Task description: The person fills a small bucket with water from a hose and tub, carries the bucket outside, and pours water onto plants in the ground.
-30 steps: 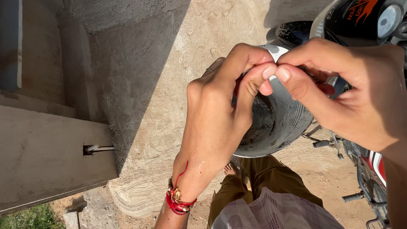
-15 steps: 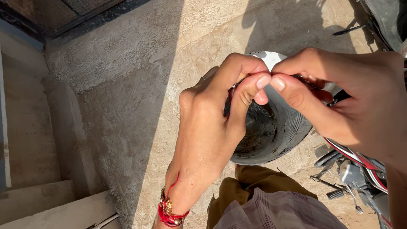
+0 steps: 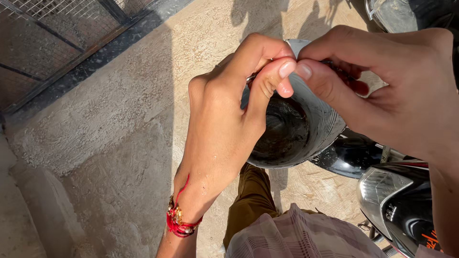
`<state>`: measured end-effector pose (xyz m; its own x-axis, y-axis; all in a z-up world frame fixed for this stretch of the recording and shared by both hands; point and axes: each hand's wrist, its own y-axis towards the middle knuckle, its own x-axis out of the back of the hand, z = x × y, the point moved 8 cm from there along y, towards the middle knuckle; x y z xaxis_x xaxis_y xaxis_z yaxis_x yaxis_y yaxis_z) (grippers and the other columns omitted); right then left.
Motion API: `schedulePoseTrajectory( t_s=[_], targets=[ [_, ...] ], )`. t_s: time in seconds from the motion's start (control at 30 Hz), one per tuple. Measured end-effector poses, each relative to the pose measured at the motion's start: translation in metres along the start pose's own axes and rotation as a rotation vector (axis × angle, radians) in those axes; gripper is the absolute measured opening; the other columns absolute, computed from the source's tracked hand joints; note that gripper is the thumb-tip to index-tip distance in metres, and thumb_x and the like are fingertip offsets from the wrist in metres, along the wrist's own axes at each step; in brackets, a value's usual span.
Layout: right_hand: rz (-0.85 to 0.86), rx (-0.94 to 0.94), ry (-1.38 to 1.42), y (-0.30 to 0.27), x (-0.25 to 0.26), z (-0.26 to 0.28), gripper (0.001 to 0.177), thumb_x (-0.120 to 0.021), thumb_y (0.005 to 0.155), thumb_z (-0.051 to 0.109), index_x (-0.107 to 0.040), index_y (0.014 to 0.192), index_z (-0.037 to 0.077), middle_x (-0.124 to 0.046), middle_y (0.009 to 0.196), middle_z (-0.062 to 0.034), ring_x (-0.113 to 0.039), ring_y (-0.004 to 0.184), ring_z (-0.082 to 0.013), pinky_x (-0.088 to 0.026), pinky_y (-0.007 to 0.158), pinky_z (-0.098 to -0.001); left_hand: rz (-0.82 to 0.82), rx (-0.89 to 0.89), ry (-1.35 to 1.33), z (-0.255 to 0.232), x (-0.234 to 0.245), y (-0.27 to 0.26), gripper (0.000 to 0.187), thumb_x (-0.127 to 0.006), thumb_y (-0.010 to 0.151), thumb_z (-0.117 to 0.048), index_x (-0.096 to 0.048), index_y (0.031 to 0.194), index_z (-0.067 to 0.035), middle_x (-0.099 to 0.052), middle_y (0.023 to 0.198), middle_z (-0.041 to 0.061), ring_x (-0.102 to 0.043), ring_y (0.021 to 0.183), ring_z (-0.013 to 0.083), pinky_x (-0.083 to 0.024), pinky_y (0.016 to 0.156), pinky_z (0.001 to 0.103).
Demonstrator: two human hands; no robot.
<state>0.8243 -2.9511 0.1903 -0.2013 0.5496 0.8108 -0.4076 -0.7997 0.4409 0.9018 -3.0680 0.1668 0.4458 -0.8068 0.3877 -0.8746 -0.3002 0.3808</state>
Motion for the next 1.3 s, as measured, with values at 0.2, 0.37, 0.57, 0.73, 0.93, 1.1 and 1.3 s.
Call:
schedulePoseTrajectory(
  t_s=[0.2,0.37,0.57,0.73,0.93,1.1,1.3],
  targets=[
    [-0.073,-0.122,-0.033,0.107,-0.007,-0.081,0.012,-0.072,0.099,0.012,-0.077,0.098,0.001,-0.066,0.063,-0.0047,-0.061,0.049,-0.0075,-0.044,0.045,-0.023,0.057,-0.083,-0.078,0.045,0.014,0.142,0.013,-0.058,0.103,-0.015,-0.062,0.112,-0.007,-0.072,0.089,0.004,-0.075,0.082,0.0117,-0.059,0.073,0.026],
    [-0.102,-0.168,-0.053,0.184,-0.011,-0.144,0.014,-0.068,0.097,0.01,-0.075,0.1,-0.003,-0.067,0.065,-0.0076,-0.06,0.051,-0.0096,-0.046,0.047,-0.0242,0.116,-0.111,-0.022,0.088,0.012,0.243,0.009,-0.06,0.107,-0.013,-0.064,0.111,-0.006,-0.073,0.087,0.005,-0.077,0.081,0.013,-0.059,0.073,0.028],
    [-0.157,-0.181,-0.055,0.274,-0.018,-0.234,0.011,-0.069,0.099,0.005,-0.074,0.1,-0.005,-0.066,0.066,-0.0093,-0.061,0.054,-0.0108,-0.048,0.05,-0.0249,0.136,-0.169,-0.049,0.142,-0.002,0.364,0.009,-0.06,0.107,-0.012,-0.062,0.113,-0.006,-0.072,0.086,0.005,-0.076,0.081,0.0137,-0.058,0.072,0.028],
    [-0.129,-0.211,-0.11,0.352,-0.014,-0.326,0.013,-0.067,0.1,0.005,-0.075,0.103,-0.005,-0.065,0.066,-0.009,-0.059,0.053,-0.0106,-0.044,0.048,-0.0253,0.134,-0.149,-0.077,0.185,-0.02,0.473,0.008,-0.06,0.109,-0.012,-0.063,0.114,-0.006,-0.072,0.086,0.005,-0.075,0.082,0.0146,-0.058,0.074,0.029],
    [-0.124,-0.222,-0.02,0.458,-0.009,-0.431,0.012,-0.069,0.096,0.01,-0.076,0.097,0.001,-0.064,0.062,-0.0024,-0.054,0.052,-0.0096,-0.041,0.044,-0.0237,0.109,-0.087,-0.04,0.23,-0.031,0.61,0.01,-0.062,0.109,-0.012,-0.065,0.117,-0.006,-0.074,0.089,0.005,-0.078,0.084,0.0137,-0.06,0.075,0.028],
    [-0.09,-0.156,-0.087,0.542,-0.014,-0.5,0.01,-0.07,0.1,0.007,-0.074,0.099,-0.002,-0.066,0.066,-0.0058,-0.058,0.051,-0.0087,-0.043,0.046,-0.0248,0.038,-0.13,-0.034,0.27,-0.032,0.708,0.01,-0.061,0.111,-0.015,-0.063,0.115,-0.006,-0.073,0.09,0.005,-0.078,0.081,0.0114,-0.06,0.078,0.028],
    [-0.067,-0.098,-0.081,0.651,-0.041,-0.597,0.014,-0.068,0.099,0.009,-0.075,0.102,-0.002,-0.062,0.061,-0.0067,-0.056,0.049,-0.0104,-0.042,0.046,-0.0263,0.022,-0.072,-0.032,0.338,-0.021,0.834,0.006,-0.058,0.107,-0.009,-0.062,0.109,-0.005,-0.07,0.081,0.007,-0.073,0.076,0.0164,-0.057,0.074,0.029]
  ],
)
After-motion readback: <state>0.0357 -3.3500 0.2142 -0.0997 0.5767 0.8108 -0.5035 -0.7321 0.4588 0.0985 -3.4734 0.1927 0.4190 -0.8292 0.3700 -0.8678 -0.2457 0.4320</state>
